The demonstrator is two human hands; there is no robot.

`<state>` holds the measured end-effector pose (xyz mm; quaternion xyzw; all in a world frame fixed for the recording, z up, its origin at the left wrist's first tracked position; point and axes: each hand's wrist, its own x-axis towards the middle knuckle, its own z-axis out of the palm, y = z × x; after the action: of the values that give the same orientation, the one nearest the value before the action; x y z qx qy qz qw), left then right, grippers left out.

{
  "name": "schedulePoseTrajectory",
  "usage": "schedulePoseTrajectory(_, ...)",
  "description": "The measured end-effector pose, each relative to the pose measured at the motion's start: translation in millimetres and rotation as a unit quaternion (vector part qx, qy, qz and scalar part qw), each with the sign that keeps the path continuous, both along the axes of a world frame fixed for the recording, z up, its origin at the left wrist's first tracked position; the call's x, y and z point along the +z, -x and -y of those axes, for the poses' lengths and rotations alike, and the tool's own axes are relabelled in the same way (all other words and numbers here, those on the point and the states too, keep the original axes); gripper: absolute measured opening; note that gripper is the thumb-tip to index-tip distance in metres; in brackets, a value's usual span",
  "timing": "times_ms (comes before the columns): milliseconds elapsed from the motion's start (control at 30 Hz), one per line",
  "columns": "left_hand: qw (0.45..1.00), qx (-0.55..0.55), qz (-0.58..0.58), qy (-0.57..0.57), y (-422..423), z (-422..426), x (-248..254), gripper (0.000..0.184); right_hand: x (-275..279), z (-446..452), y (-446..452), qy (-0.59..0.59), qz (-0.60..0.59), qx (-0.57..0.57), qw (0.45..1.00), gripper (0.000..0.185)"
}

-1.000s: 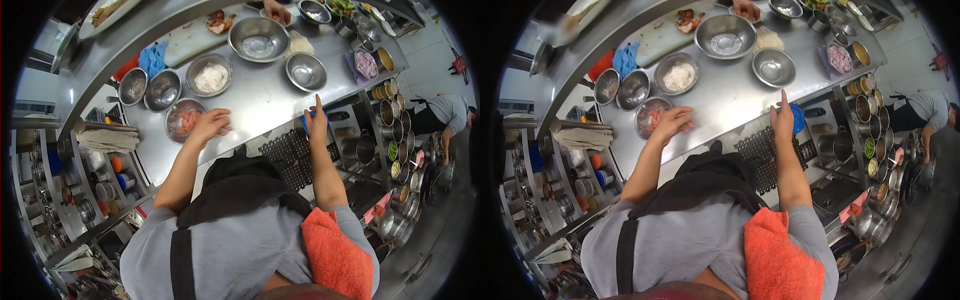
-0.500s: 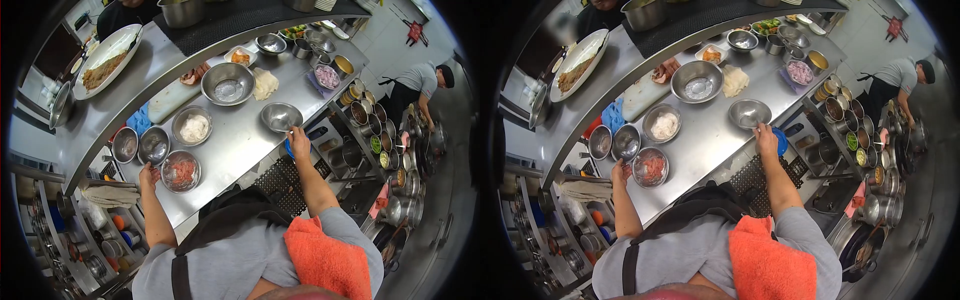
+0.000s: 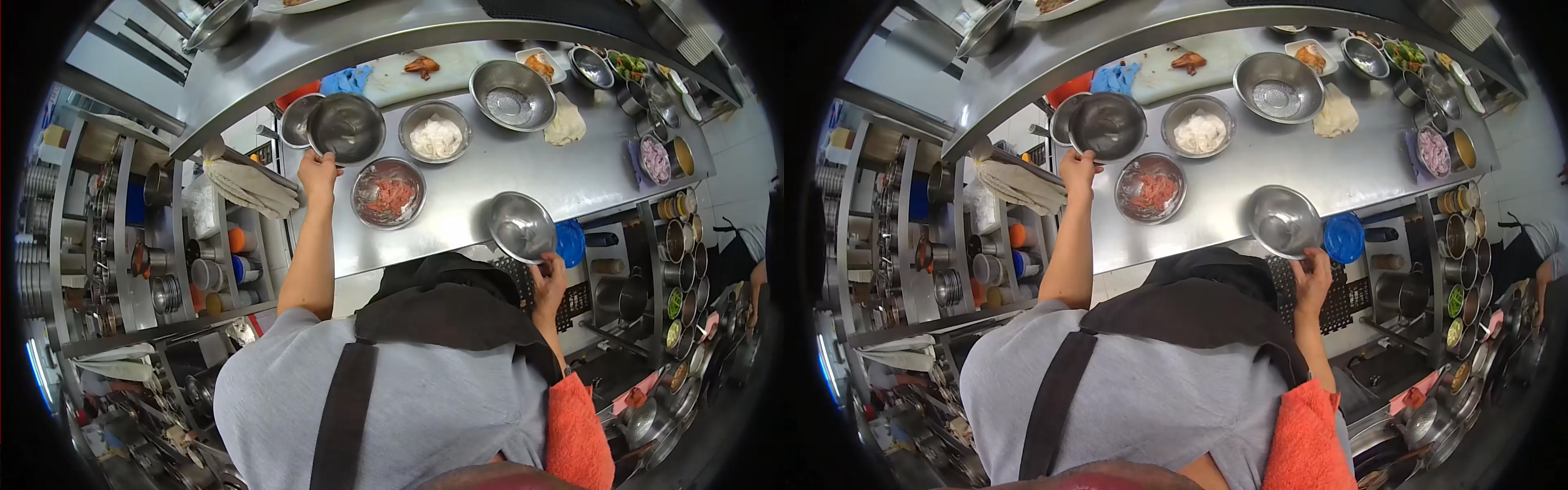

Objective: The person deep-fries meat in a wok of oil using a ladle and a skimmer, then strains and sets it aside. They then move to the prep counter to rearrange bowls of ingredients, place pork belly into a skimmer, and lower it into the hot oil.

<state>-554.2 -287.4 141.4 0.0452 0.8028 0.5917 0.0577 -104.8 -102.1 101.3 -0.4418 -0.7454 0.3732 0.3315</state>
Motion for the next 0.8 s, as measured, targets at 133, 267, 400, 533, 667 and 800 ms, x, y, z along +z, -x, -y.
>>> schedulePoseTrajectory(133,0.992,-0.119,0.007,-0.05,-41,-9,34,0.004,-11,-9,21,-0.105,0.036,0.073,0.991,0.03)
schedulePoseTrajectory(267,0.948,-0.284,0.13,-0.069,-101,-51,28,0.006,-8,-6,35,-0.036,0.073,0.11,0.991,0.034)
schedulePoseTrajectory(400,0.89,-0.395,0.217,0.073,-143,-94,-24,0.019,-17,-2,34,0.066,0.033,0.086,0.994,0.054)
schedulePoseTrajectory(533,0.843,-0.444,0.036,0.301,-168,-103,-43,0.024,-21,0,27,0.096,-0.015,0.076,0.992,0.052)
schedulePoseTrajectory(667,0.868,-0.434,0.147,0.193,-177,-105,-71,0.018,-17,3,16,0.094,0.064,0.089,0.99,0.043)
schedulePoseTrajectory(800,0.875,-0.449,0.138,0.117,-184,-102,-59,0.017,4,-2,14,-0.018,0.104,0.054,0.993,0.025)
